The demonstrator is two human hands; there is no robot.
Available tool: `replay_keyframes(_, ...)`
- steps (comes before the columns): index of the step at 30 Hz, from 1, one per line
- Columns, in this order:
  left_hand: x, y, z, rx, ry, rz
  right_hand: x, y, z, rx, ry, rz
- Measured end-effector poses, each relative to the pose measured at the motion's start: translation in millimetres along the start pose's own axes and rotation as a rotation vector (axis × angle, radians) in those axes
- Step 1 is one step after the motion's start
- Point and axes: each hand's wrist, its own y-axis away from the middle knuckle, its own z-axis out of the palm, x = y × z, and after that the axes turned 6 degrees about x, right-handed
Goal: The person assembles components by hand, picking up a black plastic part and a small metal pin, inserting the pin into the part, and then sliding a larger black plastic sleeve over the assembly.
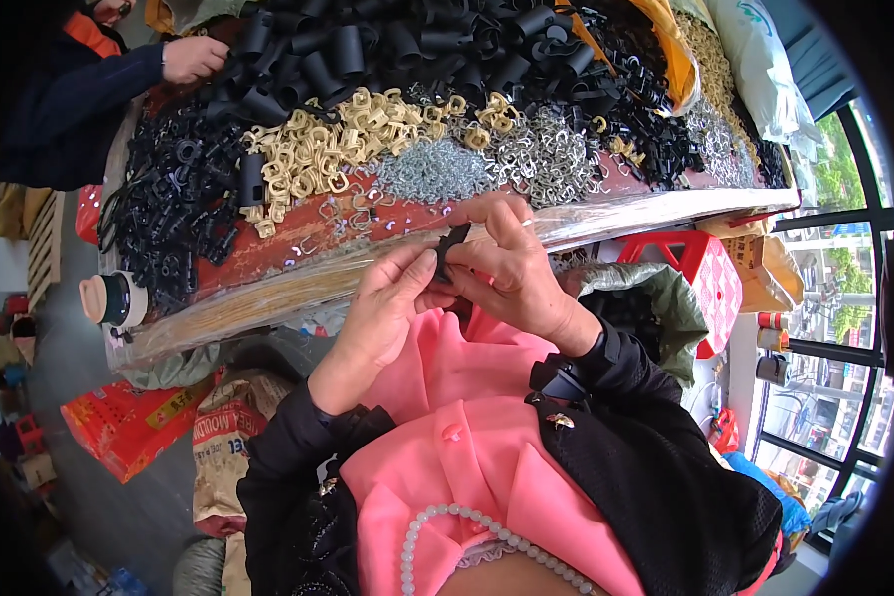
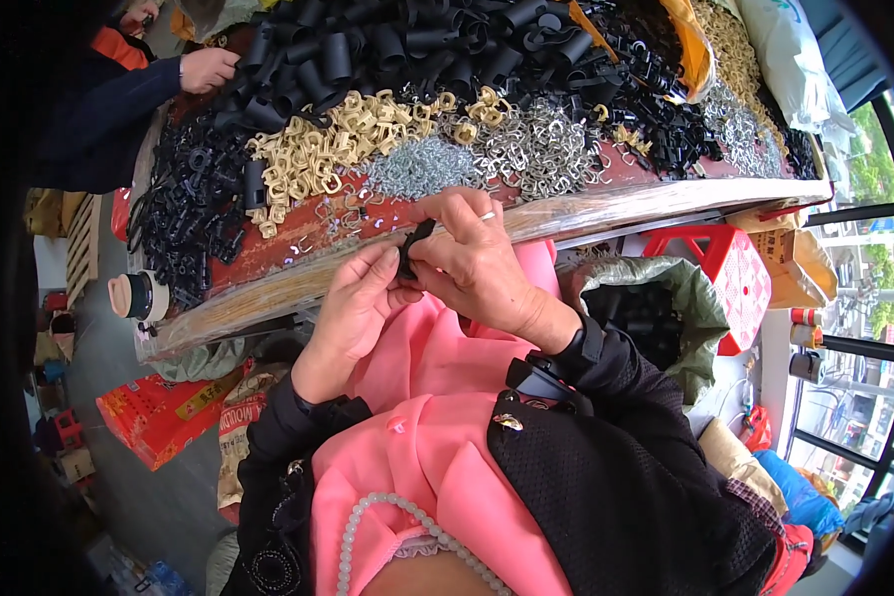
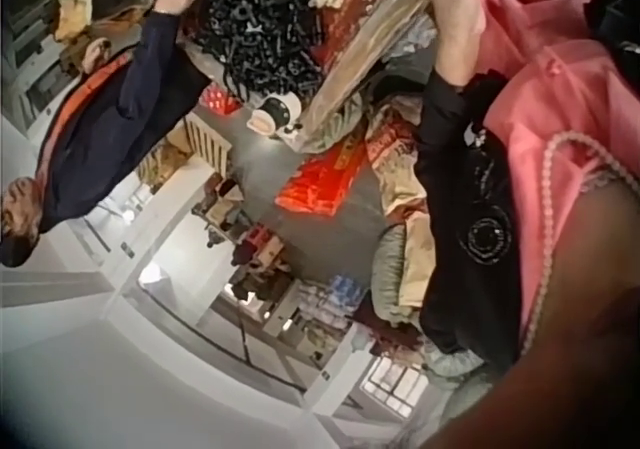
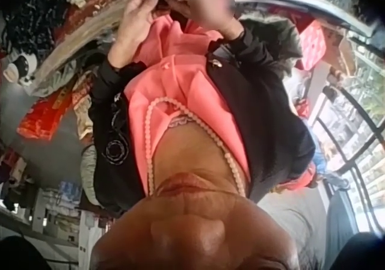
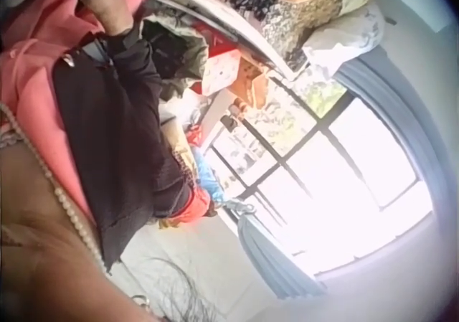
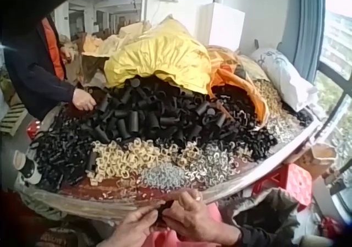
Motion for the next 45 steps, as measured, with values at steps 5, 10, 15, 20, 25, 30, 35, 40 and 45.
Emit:
replay_keyframes(5,-3.3,0.2,-2.3,0.014,-0.071,-0.005,4.1,-2.8,-1.3,-0.095,0.002,-0.018)
replay_keyframes(10,-4.1,5.5,3.2,0.019,-0.159,-0.013,3.2,-0.9,-3.5,-0.170,-0.007,0.037)
replay_keyframes(15,-2.3,11.2,7.4,-0.005,-0.200,0.008,-0.9,2.6,-6.4,-0.148,-0.053,0.069)
replay_keyframes(20,-3.5,11.5,5.6,-0.038,-0.201,-0.003,-3.5,5.9,-5.6,-0.097,-0.073,0.078)
replay_keyframes(25,-4.7,6.1,0.7,-0.045,-0.128,-0.053,2.1,7.8,-1.2,-0.093,-0.150,0.119)
replay_keyframes(30,-4.3,0.5,-6.3,-0.038,-0.059,-0.125,10.8,5.3,3.0,-0.132,-0.147,0.082)
replay_keyframes(35,-5.7,-0.7,-12.7,0.003,-0.017,-0.148,14.3,3.7,8.6,-0.192,-0.168,0.109)
replay_keyframes(40,-3.0,1.5,-16.4,0.020,0.024,-0.154,14.1,2.6,14.9,-0.200,-0.221,0.121)
replay_keyframes(45,-3.2,5.2,-18.4,0.032,0.039,-0.155,10.8,0.4,12.5,-0.201,-0.245,0.099)
